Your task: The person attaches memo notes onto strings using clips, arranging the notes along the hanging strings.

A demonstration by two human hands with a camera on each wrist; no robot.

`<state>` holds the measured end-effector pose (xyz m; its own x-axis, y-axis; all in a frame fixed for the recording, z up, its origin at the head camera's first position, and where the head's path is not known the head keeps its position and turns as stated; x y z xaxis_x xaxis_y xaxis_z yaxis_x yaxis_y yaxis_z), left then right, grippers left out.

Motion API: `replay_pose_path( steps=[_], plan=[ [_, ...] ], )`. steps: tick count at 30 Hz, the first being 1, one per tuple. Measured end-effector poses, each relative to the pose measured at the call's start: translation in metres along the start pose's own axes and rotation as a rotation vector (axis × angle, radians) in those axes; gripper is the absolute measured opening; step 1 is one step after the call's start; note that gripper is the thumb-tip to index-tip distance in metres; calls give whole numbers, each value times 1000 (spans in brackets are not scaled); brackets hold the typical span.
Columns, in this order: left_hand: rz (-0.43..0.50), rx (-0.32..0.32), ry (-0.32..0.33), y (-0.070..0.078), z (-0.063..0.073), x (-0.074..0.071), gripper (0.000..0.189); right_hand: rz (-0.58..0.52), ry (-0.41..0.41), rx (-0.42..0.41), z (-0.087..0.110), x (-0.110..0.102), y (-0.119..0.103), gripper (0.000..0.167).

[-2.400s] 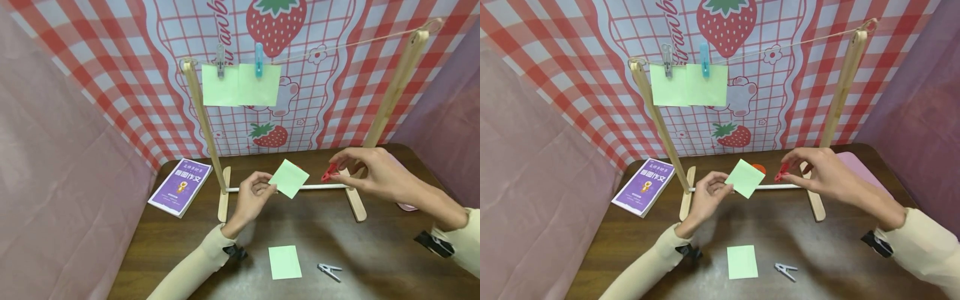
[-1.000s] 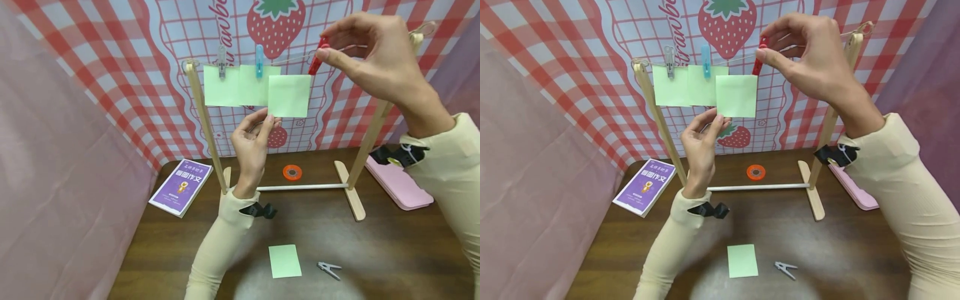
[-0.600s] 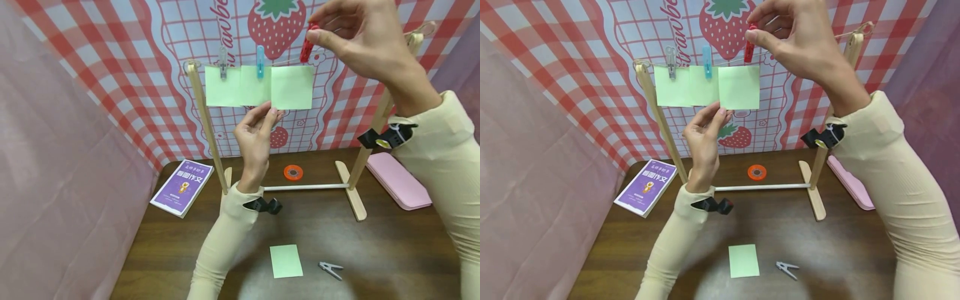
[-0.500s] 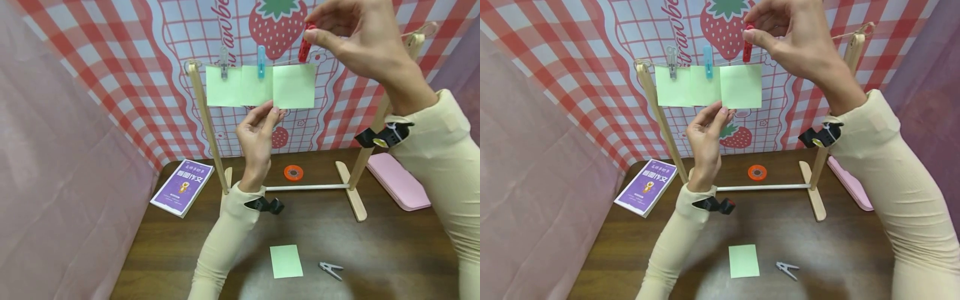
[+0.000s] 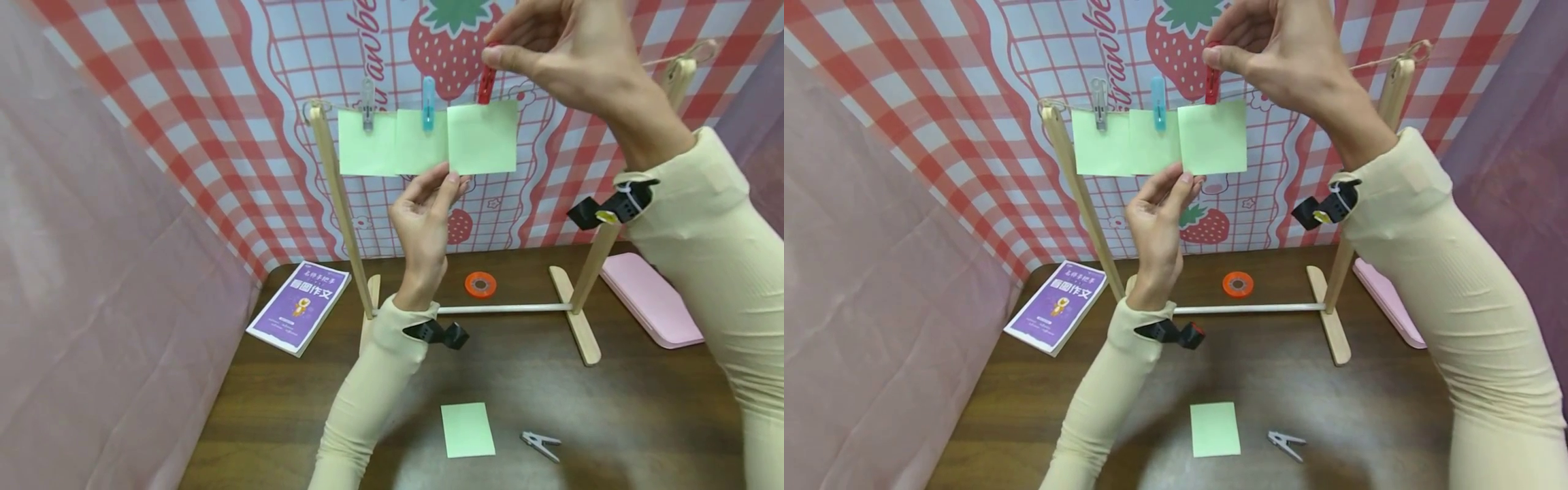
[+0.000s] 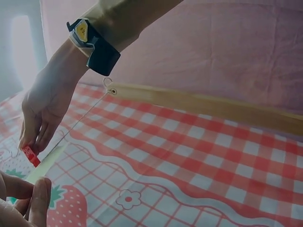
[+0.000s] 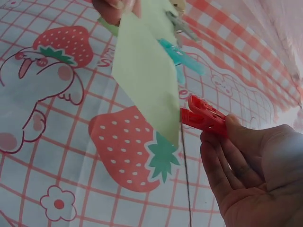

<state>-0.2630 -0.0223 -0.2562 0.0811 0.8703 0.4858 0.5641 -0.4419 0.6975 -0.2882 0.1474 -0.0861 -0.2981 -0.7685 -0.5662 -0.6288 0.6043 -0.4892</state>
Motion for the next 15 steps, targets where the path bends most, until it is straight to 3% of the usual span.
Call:
replay_pose_path(
  steps=[15],
  plan=[
    [48,-47,8,-10,-4,1,29,15,-68,-16,1,7,8,20]
  ],
)
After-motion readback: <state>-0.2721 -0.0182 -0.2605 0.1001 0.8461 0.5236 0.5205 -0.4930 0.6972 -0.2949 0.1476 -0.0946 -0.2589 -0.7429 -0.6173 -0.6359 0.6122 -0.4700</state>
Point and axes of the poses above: each hand's wrist, its own z-axis away from the middle knuckle, its own x-axis out of the palm, y = z × x, the point moved 5 cm from there along -z, towards the middle knuckle, and after that the axes turned 1 degree about x, right-handed, at the moved point
